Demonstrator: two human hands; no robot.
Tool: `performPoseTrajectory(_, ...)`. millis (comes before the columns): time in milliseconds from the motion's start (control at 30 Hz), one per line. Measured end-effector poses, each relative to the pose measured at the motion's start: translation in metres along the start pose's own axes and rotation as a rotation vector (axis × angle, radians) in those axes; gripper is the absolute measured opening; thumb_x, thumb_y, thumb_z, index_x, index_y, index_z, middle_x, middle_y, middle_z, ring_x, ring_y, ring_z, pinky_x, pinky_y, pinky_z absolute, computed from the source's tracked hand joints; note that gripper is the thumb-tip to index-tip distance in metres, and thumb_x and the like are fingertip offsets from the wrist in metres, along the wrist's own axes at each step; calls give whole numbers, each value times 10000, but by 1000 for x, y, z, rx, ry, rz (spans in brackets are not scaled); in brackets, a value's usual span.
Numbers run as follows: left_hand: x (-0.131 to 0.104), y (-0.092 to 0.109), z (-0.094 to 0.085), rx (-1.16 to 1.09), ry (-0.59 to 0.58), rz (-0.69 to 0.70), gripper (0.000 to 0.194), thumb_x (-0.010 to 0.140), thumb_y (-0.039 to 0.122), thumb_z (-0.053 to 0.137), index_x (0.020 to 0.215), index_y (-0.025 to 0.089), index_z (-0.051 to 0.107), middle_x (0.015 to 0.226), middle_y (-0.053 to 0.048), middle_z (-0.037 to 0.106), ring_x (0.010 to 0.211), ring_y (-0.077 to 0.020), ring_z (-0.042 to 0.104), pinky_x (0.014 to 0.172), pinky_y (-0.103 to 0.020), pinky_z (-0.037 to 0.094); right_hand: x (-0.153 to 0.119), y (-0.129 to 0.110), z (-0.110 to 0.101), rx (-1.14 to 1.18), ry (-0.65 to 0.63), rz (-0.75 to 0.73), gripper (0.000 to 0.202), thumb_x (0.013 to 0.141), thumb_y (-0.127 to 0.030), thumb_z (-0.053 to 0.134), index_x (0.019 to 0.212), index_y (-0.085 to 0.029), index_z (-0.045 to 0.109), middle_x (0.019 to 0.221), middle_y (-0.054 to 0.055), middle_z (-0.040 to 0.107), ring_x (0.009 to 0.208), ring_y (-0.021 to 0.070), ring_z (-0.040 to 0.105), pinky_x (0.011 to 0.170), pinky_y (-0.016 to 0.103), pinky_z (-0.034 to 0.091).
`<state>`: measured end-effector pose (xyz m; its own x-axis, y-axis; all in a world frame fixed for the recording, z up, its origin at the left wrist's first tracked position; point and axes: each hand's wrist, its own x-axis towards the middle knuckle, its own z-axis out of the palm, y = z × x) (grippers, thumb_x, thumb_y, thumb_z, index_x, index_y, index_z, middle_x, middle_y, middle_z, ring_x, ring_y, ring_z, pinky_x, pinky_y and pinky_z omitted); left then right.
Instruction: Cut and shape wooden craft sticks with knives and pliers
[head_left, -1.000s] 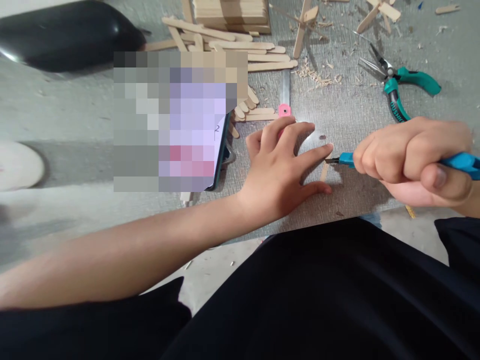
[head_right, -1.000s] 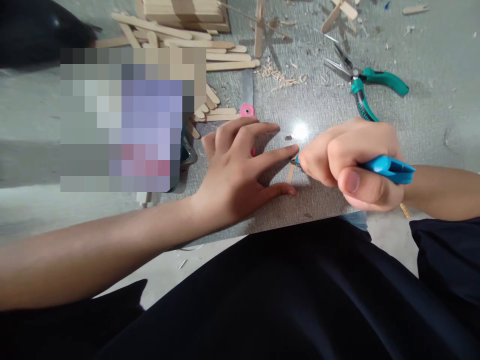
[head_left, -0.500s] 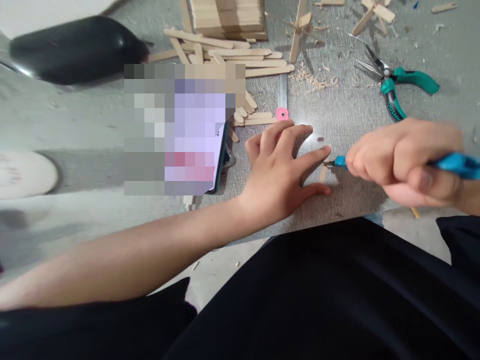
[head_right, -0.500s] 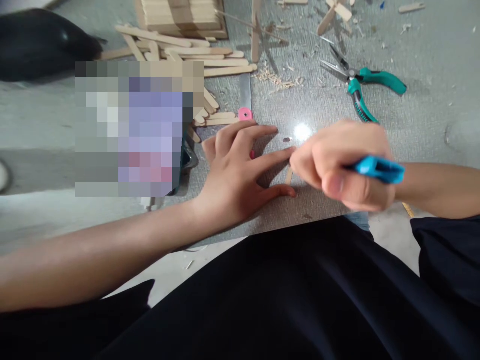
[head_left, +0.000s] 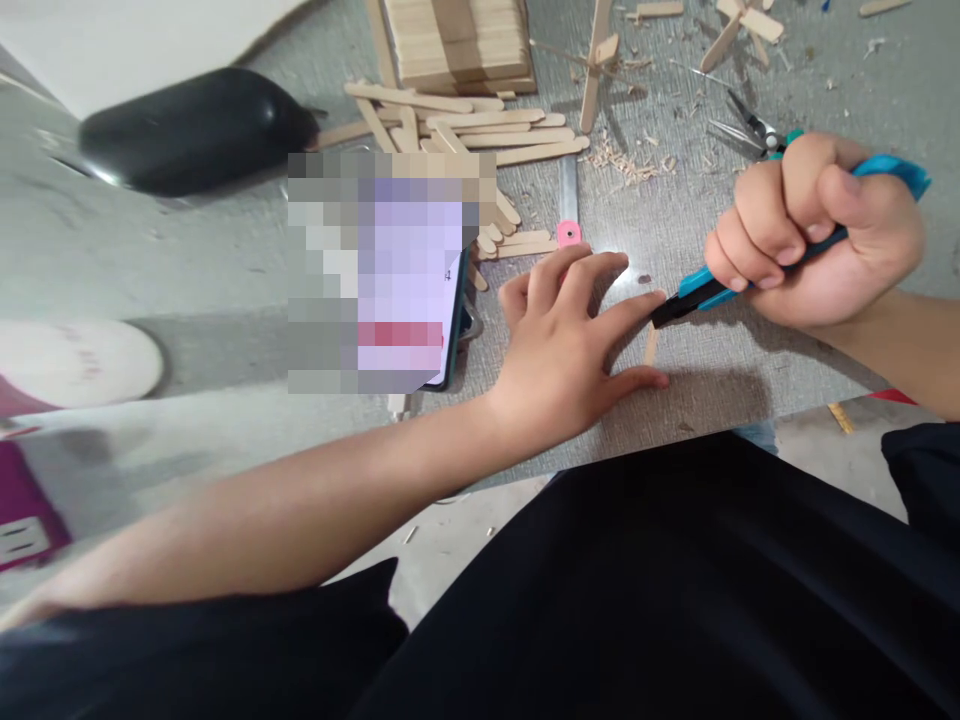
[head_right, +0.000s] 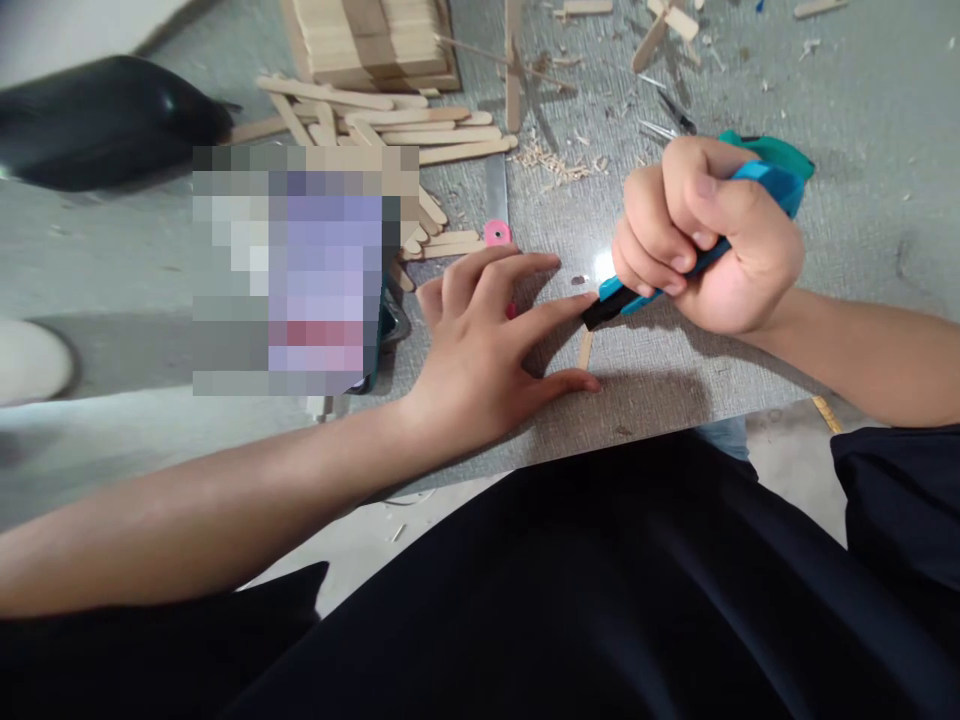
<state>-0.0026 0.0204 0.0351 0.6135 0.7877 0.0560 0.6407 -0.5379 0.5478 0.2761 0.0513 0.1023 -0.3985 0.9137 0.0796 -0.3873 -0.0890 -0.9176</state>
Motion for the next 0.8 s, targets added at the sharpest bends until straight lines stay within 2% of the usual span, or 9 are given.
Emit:
performPoseTrajectory(133,0,0,0,6,-12,-4,809,929,850,885,1625,459,753,1783,-160,595,1655,-522,421,1298,-734,338,3,3,-4,34,72,15,616,928,-442,1001,632,-253,495,641,-71,456,538,142,413,651,376,526)
performPoseTrajectory(267,1,2,-1,10,-12,-24,740,961,815,874,1600,455,771,1773,-158,604,1646,-516,423,1285,-722,342,1,6,-4,36,154,23,504,924,-362,990,672,-257,565,695,-49,535,595,163,474,737,403,601)
performPoseTrajectory(400,1,3,-1,24,-1,-16,729,970,824,857,1593,457,772,1765,-151,615,1643,-510,425,1283,-717,335,0,24,0,54,291,-23,447,913,-339,975,728,-274,573,727,-43,566,611,167,470,734,398,611)
performPoseTrajectory(567,1,1,-2,28,-14,-12,765,965,867,831,1604,452,765,1773,-155,605,1647,-516,417,1279,-717,333,7,52,5,161,505,-205,512,959,-491,882,741,-288,466,684,-52,494,532,156,370,560,357,504)
performPoseTrajectory(700,1,2,-3,20,-27,-16,750,986,864,808,1604,440,769,1776,-159,600,1654,-521,412,1285,-717,334,9,51,13,132,634,-123,630,969,-683,849,745,-285,415,688,-48,445,551,156,390,598,372,540)
performPoseTrajectory(800,1,2,-2,19,-16,-17,750,989,865,802,1601,433,771,1770,-160,606,1656,-523,412,1293,-719,332,9,45,17,143,703,-63,670,972,-732,832,753,-278,390,710,-51,424,584,149,422,635,349,542)
